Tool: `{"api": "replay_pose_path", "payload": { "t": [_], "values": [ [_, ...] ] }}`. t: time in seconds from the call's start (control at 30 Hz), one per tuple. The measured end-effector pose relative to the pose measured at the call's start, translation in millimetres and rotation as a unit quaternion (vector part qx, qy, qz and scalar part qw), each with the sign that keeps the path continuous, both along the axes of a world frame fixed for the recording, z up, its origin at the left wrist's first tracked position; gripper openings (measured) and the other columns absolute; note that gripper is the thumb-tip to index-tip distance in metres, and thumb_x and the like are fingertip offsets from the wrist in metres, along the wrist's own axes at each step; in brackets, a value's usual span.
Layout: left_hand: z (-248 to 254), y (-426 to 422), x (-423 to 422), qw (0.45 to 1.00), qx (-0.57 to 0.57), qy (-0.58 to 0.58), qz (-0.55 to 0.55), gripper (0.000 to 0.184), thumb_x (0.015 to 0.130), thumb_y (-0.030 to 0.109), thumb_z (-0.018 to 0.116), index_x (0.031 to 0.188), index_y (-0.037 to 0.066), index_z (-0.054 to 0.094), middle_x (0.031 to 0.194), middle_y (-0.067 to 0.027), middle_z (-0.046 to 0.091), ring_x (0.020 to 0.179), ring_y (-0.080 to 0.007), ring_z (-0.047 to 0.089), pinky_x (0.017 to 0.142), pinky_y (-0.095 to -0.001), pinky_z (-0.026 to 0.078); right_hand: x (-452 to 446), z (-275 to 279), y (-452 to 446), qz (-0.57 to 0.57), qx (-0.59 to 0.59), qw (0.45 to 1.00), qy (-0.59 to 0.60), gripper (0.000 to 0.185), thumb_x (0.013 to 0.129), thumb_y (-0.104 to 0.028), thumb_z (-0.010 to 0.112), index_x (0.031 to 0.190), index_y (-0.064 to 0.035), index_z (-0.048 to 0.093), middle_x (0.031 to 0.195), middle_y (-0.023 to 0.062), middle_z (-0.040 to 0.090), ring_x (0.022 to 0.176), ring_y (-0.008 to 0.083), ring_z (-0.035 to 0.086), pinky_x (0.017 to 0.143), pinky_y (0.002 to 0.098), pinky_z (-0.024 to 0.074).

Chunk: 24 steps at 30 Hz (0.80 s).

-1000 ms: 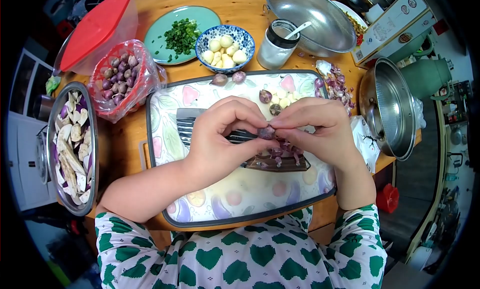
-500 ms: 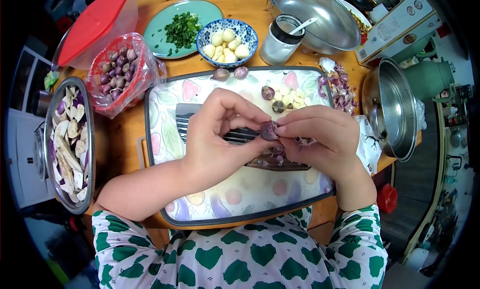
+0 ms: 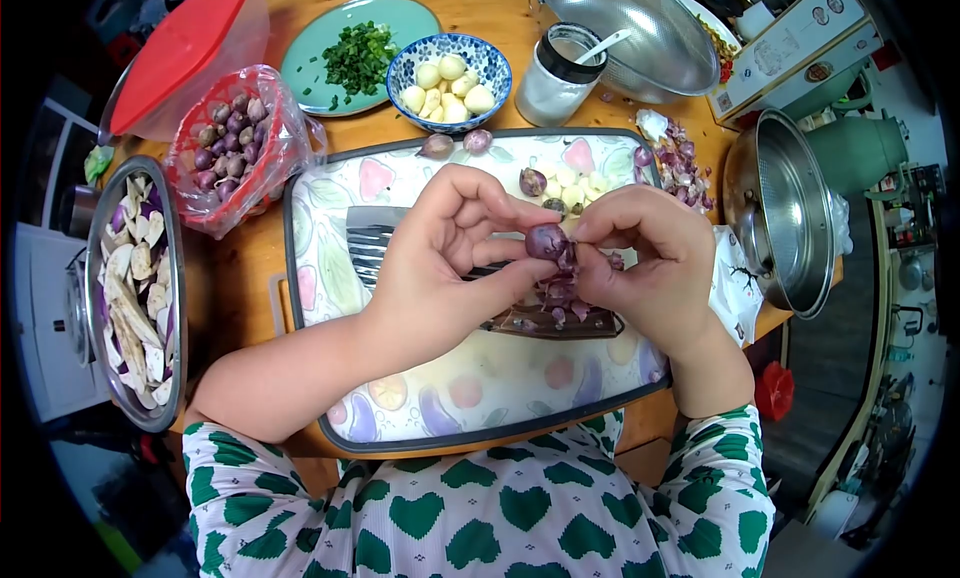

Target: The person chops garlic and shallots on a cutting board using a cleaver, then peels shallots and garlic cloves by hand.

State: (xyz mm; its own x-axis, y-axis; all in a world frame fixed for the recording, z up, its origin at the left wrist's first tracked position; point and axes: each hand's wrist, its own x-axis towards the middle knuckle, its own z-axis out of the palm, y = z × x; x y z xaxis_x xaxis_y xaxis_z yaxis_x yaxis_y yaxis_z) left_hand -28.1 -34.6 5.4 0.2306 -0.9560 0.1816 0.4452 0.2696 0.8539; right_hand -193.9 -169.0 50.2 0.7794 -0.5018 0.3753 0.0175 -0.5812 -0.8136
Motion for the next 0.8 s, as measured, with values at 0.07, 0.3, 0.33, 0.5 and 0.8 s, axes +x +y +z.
{"api": "replay_pose_path", "payload": {
  "t": [0.07,0.3,0.33,0.5,0.8],
  "values": [
    [-3,-1,1,0.999,-0.004,0.024,-0.027,0.045,0.091,-0.021,0.056,0.121,0.008,0.041,0.133,-0.0216,0.061,0.123,-0.0208,0.064,0.103,-0.0321,0.054,-1,0,0,-0.004,0.033,0.999,0.008,0.02,0.075,0.006,0.08,0.091,-0.001,0.071,0.091,0.007,0.072,0.082,0.0149,0.073,0.074,0.0279,0.0627],
    [5,-1,6,0.998,0.041,-0.017,-0.052,0.038,0.095,-0.016,0.05,0.124,0.008,0.046,0.138,-0.0183,0.06,0.124,-0.0168,0.062,0.104,-0.0315,0.051,2,-1,-2,0.021,0.072,0.997,-0.003,0.027,0.075,0.007,0.08,0.099,0.0001,0.07,0.096,0.0081,0.069,0.088,0.0145,0.073,0.076,0.0267,0.0627],
    [4,0,7,0.997,0.054,-0.024,-0.046,0.037,0.095,-0.017,0.049,0.123,0.007,0.047,0.137,-0.0172,0.059,0.122,-0.0163,0.062,0.103,-0.0308,0.051,4,0,2,0.015,0.138,0.99,-0.008,0.029,0.076,0.007,0.081,0.101,-0.0002,0.07,0.096,0.0081,0.069,0.088,0.0144,0.073,0.077,0.0263,0.0627],
    [0,1,6,0.997,0.062,0.01,-0.038,0.035,0.091,-0.02,0.055,0.117,0.003,0.054,0.137,-0.0132,0.055,0.116,-0.0137,0.062,0.098,-0.0286,0.054,7,4,1,0.028,0.085,0.996,0.028,0.033,0.077,0.008,0.08,0.108,-0.0008,0.075,0.099,0.009,0.07,0.091,0.0169,0.07,0.079,0.027,0.0587],
    [2,0,3,0.99,0.024,-0.128,0.059,0.041,0.082,-0.016,0.077,0.114,0.001,0.058,0.117,-0.0099,0.059,0.098,-0.0127,0.068,0.084,-0.0246,0.061,5,1,-9,0.069,-0.052,0.996,0.023,0.019,0.077,0.001,0.084,0.095,-0.0016,0.079,0.092,0.0094,0.076,0.083,0.0216,0.072,0.072,0.0309,0.0584]
  ]
}}
